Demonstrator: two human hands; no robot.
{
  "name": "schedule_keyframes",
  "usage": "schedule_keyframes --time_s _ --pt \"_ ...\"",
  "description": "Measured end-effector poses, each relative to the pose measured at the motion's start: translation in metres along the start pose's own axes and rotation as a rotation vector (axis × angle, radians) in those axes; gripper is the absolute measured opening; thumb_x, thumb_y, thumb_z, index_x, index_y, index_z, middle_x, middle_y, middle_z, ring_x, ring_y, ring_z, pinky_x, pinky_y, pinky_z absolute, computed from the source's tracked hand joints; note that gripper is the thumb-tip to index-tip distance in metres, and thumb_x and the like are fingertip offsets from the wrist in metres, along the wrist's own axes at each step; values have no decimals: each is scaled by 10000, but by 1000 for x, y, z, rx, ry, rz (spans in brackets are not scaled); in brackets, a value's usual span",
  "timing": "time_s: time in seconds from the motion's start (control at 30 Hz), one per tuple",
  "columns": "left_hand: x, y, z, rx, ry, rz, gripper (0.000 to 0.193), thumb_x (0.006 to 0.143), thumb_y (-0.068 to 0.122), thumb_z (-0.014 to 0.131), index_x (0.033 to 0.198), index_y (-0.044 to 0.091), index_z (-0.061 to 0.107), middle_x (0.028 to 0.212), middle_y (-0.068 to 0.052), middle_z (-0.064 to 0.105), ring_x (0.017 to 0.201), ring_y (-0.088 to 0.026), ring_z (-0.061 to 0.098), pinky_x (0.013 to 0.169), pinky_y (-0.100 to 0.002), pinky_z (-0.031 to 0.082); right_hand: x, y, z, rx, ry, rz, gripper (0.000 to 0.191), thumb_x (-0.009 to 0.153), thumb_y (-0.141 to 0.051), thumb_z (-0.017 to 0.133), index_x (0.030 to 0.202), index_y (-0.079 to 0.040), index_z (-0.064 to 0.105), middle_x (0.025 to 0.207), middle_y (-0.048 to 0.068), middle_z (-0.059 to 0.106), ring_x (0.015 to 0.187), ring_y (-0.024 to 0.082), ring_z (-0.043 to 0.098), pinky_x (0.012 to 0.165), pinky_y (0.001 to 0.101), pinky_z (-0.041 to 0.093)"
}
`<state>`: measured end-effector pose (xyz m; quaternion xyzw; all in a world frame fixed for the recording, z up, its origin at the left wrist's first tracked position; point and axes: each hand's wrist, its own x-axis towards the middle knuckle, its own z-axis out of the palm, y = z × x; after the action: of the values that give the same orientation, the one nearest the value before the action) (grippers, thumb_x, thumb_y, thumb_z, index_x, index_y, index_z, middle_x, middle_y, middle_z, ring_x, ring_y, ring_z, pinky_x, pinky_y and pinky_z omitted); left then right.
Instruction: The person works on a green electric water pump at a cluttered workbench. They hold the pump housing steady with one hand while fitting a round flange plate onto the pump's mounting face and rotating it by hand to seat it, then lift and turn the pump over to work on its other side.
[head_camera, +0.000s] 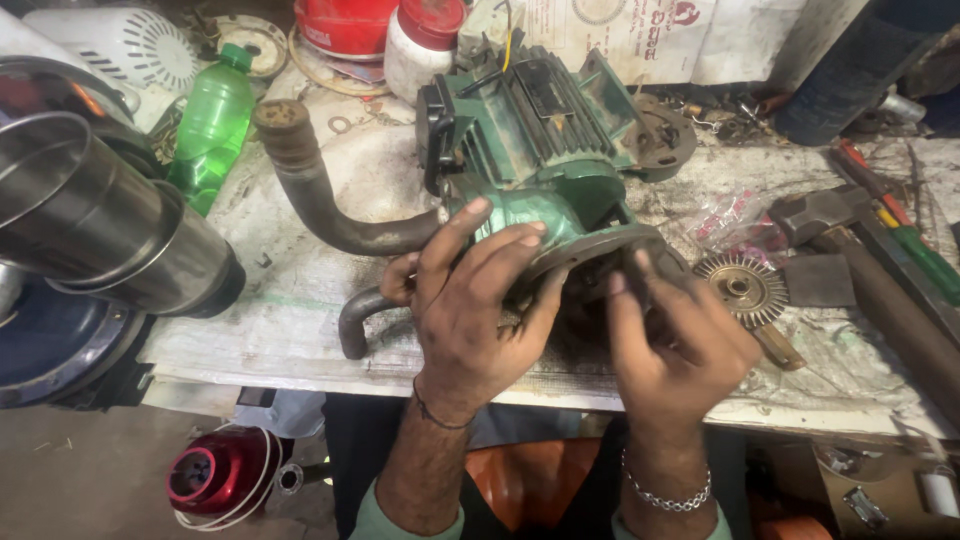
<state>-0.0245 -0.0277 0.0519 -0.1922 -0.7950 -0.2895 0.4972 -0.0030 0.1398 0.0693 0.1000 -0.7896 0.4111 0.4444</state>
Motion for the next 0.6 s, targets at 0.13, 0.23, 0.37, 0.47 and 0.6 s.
schedule_keyframes --time_s 0.13,0.23,0.37,0.47,0.6 --pt "1 -1 0 -4 -10 11 535 924 237 921 1313 208 554 1322 79 702 1460 -167 452 1226 -400 127 -1 0 -4 -96 -34 77 135 931 -36 810 1044 31 780 846 100 729 709 123 661 608 227 452" --pt "1 -1 0 -9 -11 9 535 927 240 923 1316 202 558 1323 78 701 1458 -170 450 1226 -402 128 -1 2 -9 -32 -42 82 132 966 -49 798 1071 26 773 890 86 744 745 100 697 637 196 492" --pt "0 -1 0 -11 -9 3 531 929 237 925 1313 207 559 1326 81 704 1467 -161 452 1231 -395 133 -2 5 -9 -74 -39 30 113 971 -36 798 1054 37 774 860 85 738 715 105 689 640 204 481" --pt "-1 -1 1 -14 -8 1 532 930 241 927 1313 215 558 1327 86 704 1469 -156 448 1232 -387 128 -1 7 -9 -73 -54 68 120 940 -34 802 1035 35 774 851 89 740 682 112 678 634 229 470" --pt "-2 -2 2 -11 -7 11 540 928 245 923 1323 217 555 1319 89 697 1467 -158 438 1244 -411 101 -1 9 -8 23 -3 18 140 970 -27 771 1096 32 764 919 95 745 723 105 700 591 194 486"
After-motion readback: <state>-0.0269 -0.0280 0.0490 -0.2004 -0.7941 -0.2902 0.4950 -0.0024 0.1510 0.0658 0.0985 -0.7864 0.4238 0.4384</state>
